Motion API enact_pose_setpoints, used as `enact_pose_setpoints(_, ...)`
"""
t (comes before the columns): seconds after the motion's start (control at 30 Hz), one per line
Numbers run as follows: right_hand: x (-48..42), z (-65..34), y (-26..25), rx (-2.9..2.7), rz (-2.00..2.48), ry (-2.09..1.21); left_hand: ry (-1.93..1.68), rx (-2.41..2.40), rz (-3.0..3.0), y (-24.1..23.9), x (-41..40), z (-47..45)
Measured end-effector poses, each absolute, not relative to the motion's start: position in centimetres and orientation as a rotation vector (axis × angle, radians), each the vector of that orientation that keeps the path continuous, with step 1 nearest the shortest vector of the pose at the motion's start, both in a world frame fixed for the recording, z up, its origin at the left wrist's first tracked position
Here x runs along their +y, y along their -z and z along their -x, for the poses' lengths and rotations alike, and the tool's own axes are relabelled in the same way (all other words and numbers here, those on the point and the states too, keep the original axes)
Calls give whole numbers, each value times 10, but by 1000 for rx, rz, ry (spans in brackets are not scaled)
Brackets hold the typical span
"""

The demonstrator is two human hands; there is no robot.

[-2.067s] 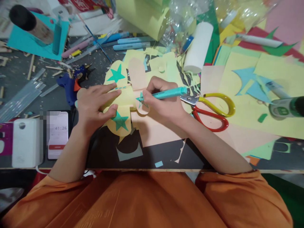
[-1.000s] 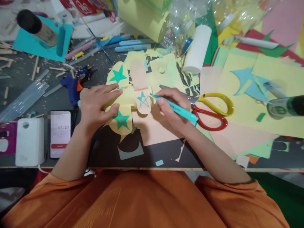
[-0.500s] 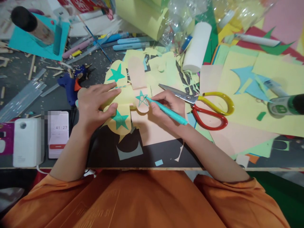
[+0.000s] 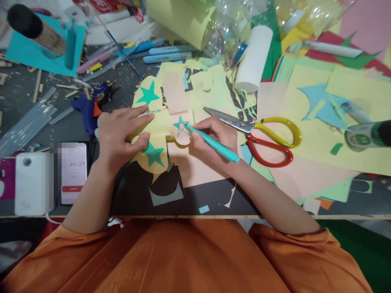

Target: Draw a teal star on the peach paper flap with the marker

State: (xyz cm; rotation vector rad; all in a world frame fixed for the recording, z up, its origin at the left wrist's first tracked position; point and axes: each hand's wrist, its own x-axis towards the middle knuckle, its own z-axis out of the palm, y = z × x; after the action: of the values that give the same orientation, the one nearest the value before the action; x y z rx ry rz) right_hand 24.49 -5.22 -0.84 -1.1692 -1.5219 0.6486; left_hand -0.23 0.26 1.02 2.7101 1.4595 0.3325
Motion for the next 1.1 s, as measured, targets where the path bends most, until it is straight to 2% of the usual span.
enact_pose_setpoints(0.4, -53, -242, 9, -1495, 1203, -725, -362, 1423, -2721, -9, 3, 4)
enact_pose_setpoints(1.1, -52, -243, 5, -1567, 1205, -559, -360, 1435, -2721, -9, 2, 4)
